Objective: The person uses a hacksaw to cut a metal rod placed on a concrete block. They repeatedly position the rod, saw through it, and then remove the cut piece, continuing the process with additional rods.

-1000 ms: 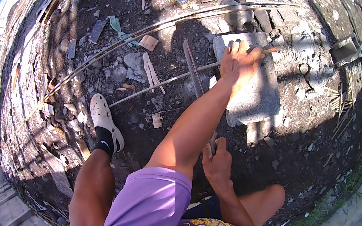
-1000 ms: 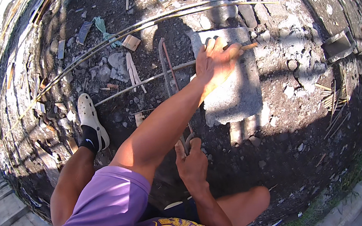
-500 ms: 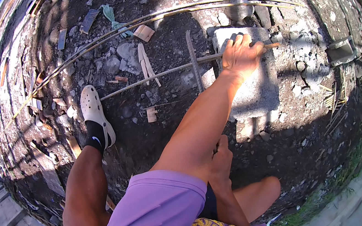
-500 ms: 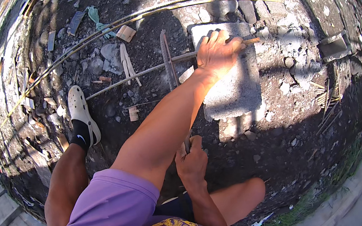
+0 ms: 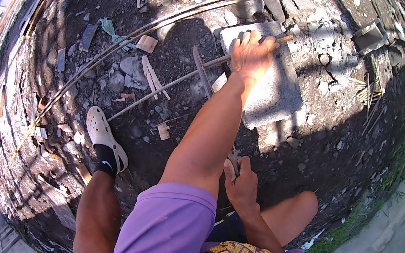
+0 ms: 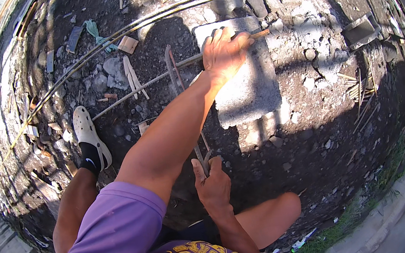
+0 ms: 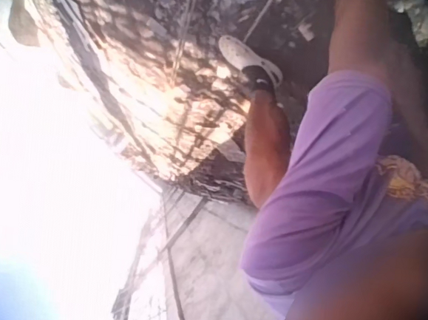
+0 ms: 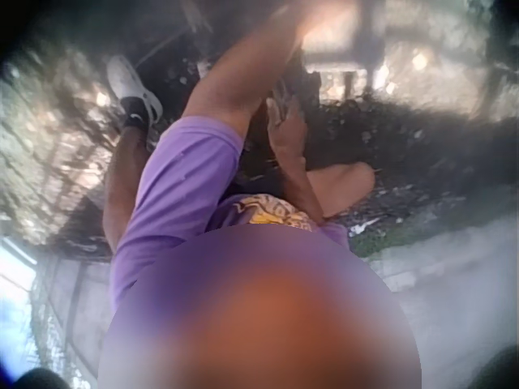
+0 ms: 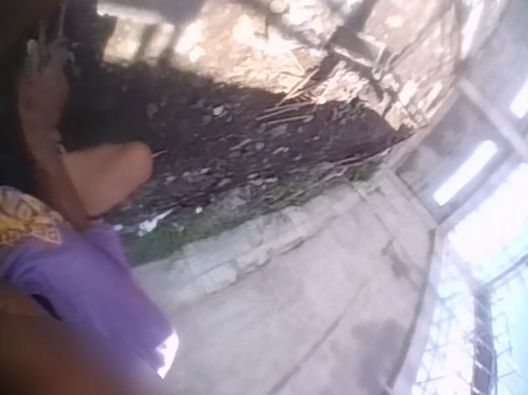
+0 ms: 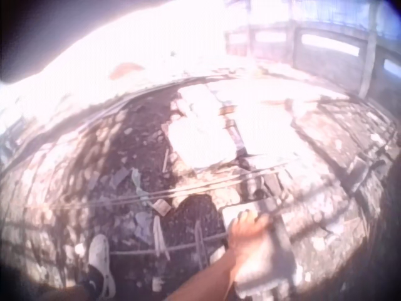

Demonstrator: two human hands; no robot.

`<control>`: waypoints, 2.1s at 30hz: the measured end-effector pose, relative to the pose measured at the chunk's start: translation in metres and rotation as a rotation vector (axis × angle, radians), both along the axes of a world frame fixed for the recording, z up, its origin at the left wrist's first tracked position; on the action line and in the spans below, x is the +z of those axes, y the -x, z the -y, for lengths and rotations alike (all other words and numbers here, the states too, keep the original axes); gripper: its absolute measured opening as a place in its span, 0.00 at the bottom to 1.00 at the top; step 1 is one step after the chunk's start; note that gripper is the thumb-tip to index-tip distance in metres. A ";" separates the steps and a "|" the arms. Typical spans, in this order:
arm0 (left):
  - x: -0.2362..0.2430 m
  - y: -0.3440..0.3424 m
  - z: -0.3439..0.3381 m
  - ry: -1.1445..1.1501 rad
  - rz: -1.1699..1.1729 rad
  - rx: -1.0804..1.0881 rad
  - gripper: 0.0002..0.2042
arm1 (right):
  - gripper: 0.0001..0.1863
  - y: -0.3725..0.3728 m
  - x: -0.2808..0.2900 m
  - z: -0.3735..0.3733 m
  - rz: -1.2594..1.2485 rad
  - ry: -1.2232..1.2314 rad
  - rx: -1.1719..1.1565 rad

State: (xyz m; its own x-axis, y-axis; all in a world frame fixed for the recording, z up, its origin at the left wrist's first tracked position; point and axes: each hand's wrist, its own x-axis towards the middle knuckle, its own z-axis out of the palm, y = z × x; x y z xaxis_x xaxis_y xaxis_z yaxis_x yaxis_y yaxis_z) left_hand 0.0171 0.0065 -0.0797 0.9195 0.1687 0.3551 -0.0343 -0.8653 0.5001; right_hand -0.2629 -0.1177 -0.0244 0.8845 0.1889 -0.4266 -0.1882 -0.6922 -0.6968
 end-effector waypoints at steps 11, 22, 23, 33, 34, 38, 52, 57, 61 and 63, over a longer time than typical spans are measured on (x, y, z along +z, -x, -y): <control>-0.003 0.000 0.000 0.032 0.043 0.003 0.10 | 0.20 -0.025 -0.006 -0.015 0.057 -0.045 0.010; -0.002 -0.001 -0.002 0.024 0.022 -0.001 0.07 | 0.15 -0.034 -0.007 -0.024 0.119 -0.134 0.035; -0.002 -0.001 -0.001 0.014 0.053 0.009 0.07 | 0.14 -0.031 -0.004 -0.021 0.045 -0.092 0.002; -0.002 -0.003 -0.001 0.022 -0.020 0.029 0.11 | 0.15 -0.040 -0.026 -0.025 0.176 -0.238 0.110; -0.002 -0.003 -0.001 0.025 -0.012 0.030 0.11 | 0.15 -0.036 -0.023 -0.023 0.104 -0.181 0.056; -0.002 -0.003 -0.002 0.022 -0.034 0.007 0.12 | 0.15 -0.029 -0.019 -0.017 -0.024 -0.060 0.023; -0.002 -0.003 -0.003 0.020 -0.006 0.014 0.14 | 0.17 -0.044 -0.010 -0.023 0.111 -0.089 0.108; -0.001 -0.001 -0.002 -0.016 -0.010 0.038 0.14 | 0.18 -0.049 -0.016 -0.030 0.033 -0.176 0.104; -0.001 0.000 -0.003 -0.002 0.037 0.041 0.13 | 0.17 -0.025 0.010 -0.017 -0.192 0.030 0.006; -0.001 -0.001 -0.002 -0.001 0.006 0.036 0.12 | 0.16 -0.032 0.009 -0.021 -0.026 -0.088 0.046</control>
State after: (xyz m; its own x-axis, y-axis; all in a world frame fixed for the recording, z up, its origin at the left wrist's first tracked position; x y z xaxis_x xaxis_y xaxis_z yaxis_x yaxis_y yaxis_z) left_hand 0.0177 0.0085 -0.0802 0.9106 0.2012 0.3610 -0.0062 -0.8667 0.4988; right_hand -0.2313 -0.0965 -0.0157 0.8627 0.2669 -0.4295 -0.1767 -0.6367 -0.7506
